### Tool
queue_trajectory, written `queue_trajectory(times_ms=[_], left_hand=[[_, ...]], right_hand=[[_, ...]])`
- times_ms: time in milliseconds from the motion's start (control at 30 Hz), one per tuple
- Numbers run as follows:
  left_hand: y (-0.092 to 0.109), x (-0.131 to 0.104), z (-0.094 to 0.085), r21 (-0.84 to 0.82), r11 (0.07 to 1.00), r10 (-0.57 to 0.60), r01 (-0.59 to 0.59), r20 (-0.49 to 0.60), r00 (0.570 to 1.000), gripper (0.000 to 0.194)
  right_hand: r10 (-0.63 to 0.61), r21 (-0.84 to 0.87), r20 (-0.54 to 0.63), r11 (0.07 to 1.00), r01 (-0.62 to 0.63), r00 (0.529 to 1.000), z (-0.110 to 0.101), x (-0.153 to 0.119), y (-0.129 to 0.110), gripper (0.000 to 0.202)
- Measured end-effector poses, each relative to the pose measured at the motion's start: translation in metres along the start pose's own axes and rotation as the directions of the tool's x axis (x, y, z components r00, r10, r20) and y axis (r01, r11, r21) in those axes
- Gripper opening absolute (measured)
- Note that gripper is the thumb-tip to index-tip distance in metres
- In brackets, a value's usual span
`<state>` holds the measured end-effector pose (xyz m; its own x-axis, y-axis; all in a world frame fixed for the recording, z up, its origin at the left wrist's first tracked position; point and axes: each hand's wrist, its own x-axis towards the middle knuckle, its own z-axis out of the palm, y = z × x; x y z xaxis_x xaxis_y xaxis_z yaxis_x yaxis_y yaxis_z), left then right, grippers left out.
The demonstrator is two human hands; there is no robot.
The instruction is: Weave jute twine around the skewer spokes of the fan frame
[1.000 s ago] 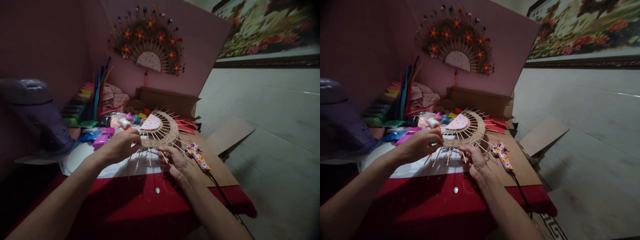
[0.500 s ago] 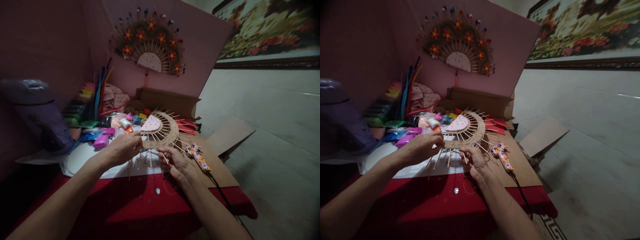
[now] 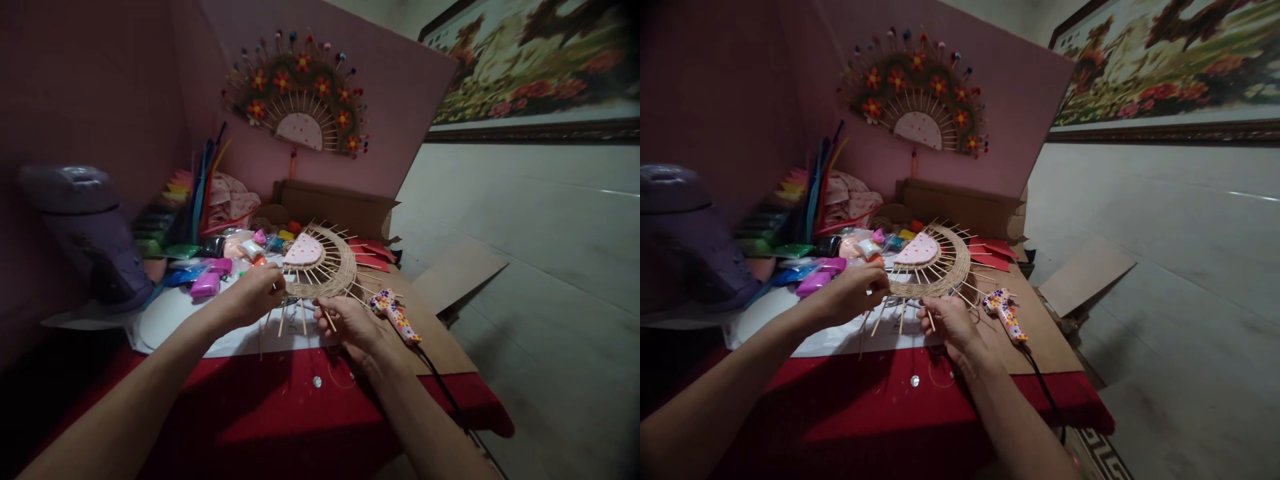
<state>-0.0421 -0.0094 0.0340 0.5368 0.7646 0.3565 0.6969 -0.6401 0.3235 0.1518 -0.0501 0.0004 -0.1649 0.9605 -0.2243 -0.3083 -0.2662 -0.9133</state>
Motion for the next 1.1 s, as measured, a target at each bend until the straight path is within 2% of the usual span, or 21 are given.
queue_trajectory(times_ms=[133,233,300,333,433,500,533,567,600,667,700,767,867,967,1033,1100], left_hand=[[0.0,0.001,0.002,-0.029,0.999,-0.025,0.026,0.016,1.0,0.014],[0.001,0.0,0.003,-0.041,0.999,-0.033,0.034,0.027,0.999,0.013],[0.0,-0.001,0.004,-0.046,0.999,-0.023,0.024,0.031,0.999,0.013],[0.0,-0.001,0.005,-0.048,0.999,-0.017,0.018,0.031,0.999,0.013],[-0.001,-0.001,0.006,-0.054,0.999,0.0,0.002,0.034,0.999,0.013],[-0.001,0.0,0.006,-0.049,0.999,-0.007,0.01,0.049,0.999,0.013],[-0.001,0.0,0.006,-0.046,0.999,-0.013,0.016,0.053,0.999,0.013],[0.0,0.0,0.006,-0.043,0.999,-0.015,0.018,0.053,0.998,0.013],[-0.001,0.0,0.007,-0.045,0.999,-0.013,0.015,0.049,0.999,0.013],[-0.003,0.0,0.009,-0.058,0.998,0.009,-0.008,0.024,1.0,0.012],[-0.004,0.0,0.01,-0.066,0.998,0.022,-0.022,0.005,1.0,0.012],[-0.006,0.001,0.012,-0.071,0.996,0.045,-0.046,-0.025,0.999,0.012],[-0.008,0.001,0.015,-0.059,0.997,0.046,-0.048,-0.022,0.999,0.012],[-0.005,0.001,0.014,-0.052,0.998,0.032,-0.031,0.01,0.999,0.013],[-0.003,0.001,0.012,-0.05,0.998,0.026,-0.025,0.025,0.999,0.013],[-0.001,0.001,0.011,-0.045,0.999,0.022,-0.021,0.033,0.999,0.013]], right_hand=[[-0.026,-0.119,-0.035,0.993,0.022,0.999,-0.002,-0.012,0.005,0.024],[-0.193,-0.333,-0.08,0.93,0.157,0.978,-0.003,-0.031,0.013,0.025],[-0.4,-0.547,-0.118,0.79,0.277,0.909,-0.004,-0.049,0.019,0.026],[-0.503,-0.646,-0.136,0.698,0.309,0.853,-0.006,-0.058,0.021,0.029],[-0.697,-0.867,-0.035,0.378,0.326,0.716,-0.02,-0.078,0.019,0.023],[-0.807,-0.964,-0.001,0.157,0.214,0.59,-0.038,-0.081,0.009,0.023],[-0.838,-0.991,-0.005,0.078,0.111,0.546,-0.048,-0.08,0.001,0.026],[-0.846,-1.0,-0.021,0.013,-0.018,0.532,-0.06,-0.076,-0.006,0.029],[-0.838,-0.99,-0.047,-0.035,-0.139,0.544,-0.071,-0.072,-0.013,0.034],[-0.755,-0.957,-0.118,-0.087,-0.277,0.645,-0.091,-0.063,-0.023,0.041],[-0.705,-0.947,-0.146,-0.103,-0.304,0.694,-0.099,-0.059,-0.025,0.045],[-0.623,-0.94,-0.183,-0.115,-0.32,0.761,-0.109,-0.052,-0.027,0.051],[-0.54,-0.945,-0.214,-0.096,-0.312,0.814,-0.115,-0.045,-0.026,0.05],[-0.496,-0.979,-0.149,-0.05,-0.2,0.855,-0.12,-0.04,-0.029,0.036],[-0.508,-0.992,-0.122,0.032,-0.123,0.853,-0.125,-0.038,-0.032,0.031],[-0.536,-0.981,-0.153,0.181,-0.064,0.83,-0.13,-0.039,-0.036,0.03]])
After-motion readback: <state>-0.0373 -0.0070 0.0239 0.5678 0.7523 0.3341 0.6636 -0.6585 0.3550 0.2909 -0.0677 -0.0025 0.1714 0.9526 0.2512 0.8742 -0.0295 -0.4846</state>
